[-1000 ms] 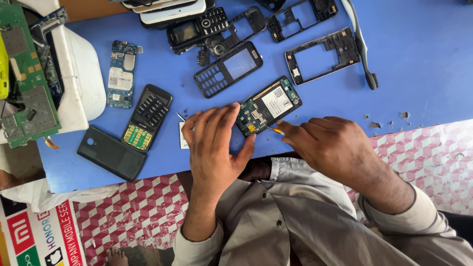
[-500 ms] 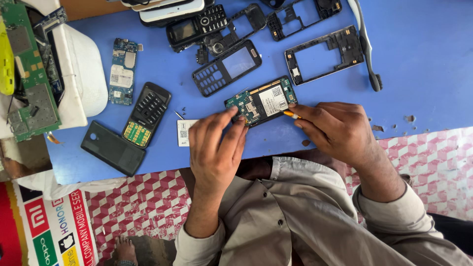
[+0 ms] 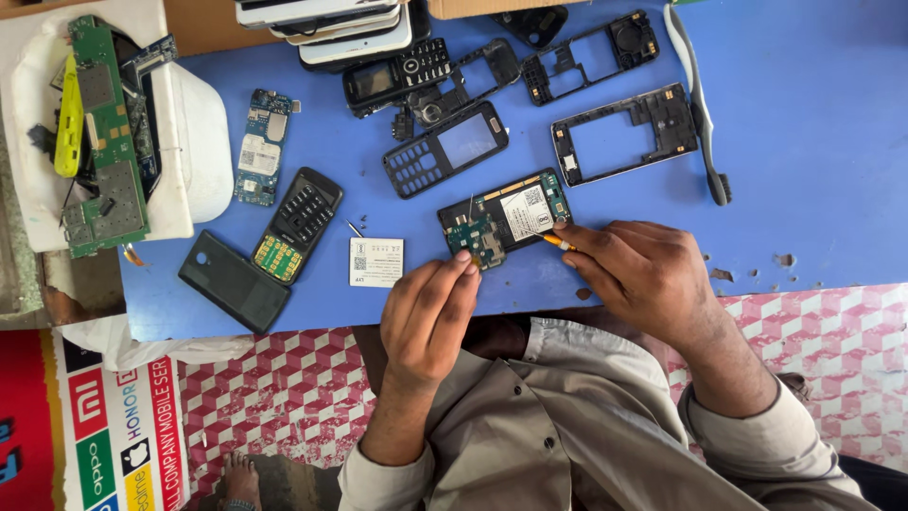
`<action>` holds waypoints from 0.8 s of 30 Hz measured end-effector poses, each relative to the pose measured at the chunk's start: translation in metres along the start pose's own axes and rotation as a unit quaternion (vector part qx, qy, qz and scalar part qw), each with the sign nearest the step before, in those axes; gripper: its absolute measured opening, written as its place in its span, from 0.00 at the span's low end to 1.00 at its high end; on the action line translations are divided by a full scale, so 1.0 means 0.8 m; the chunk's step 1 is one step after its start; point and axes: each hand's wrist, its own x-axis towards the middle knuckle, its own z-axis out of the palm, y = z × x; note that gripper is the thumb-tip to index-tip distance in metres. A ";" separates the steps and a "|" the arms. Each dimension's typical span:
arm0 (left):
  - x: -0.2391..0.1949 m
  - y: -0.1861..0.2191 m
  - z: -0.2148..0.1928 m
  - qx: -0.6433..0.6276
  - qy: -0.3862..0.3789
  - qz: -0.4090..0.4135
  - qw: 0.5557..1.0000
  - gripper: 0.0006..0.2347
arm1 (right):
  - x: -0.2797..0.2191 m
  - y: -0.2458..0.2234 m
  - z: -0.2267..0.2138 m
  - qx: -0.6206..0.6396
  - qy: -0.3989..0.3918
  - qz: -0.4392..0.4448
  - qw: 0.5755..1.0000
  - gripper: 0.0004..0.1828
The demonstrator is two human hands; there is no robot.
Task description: The person uses a yellow-handled screwdriver to pry and separate components on a disassembled mobile phone motherboard. They lift a small circuit board from the main assembly and place it on the blue workbench.
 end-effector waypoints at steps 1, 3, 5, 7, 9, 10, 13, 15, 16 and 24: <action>-0.002 0.000 0.002 -0.006 0.009 0.001 1.000 0.09 | 0.000 0.000 0.000 0.005 0.001 -0.001 1.000 0.14; -0.005 0.001 0.004 -0.017 0.027 0.002 0.999 0.09 | -0.001 0.001 0.000 0.016 0.003 -0.003 1.000 0.14; -0.009 0.002 0.002 -0.033 0.029 -0.022 0.999 0.09 | -0.001 0.002 0.000 0.018 0.001 0.010 1.000 0.15; -0.010 0.002 0.003 -0.045 0.033 -0.043 0.997 0.09 | -0.002 0.001 0.001 0.022 0.002 0.016 1.000 0.15; -0.009 0.001 0.005 -0.054 0.043 -0.064 0.996 0.09 | -0.002 0.001 0.000 0.024 0.005 0.014 1.000 0.15; -0.008 0.000 0.006 -0.053 0.044 -0.065 0.995 0.09 | -0.002 0.001 0.000 0.025 0.008 0.013 1.000 0.15; -0.004 -0.003 0.005 -0.041 0.042 -0.058 0.997 0.08 | -0.002 0.001 0.001 0.021 0.016 0.011 1.000 0.16; -0.002 -0.006 0.004 -0.019 0.032 -0.038 0.999 0.08 | -0.002 0.001 0.002 0.009 0.020 0.011 1.000 0.17; -0.002 -0.006 0.003 -0.017 0.026 -0.032 0.999 0.08 | -0.002 0.000 0.002 0.010 0.019 0.013 1.000 0.16; -0.001 -0.016 -0.004 -0.091 -0.062 -0.003 0.994 0.10 | -0.003 0.002 0.003 0.021 0.001 0.041 0.999 0.17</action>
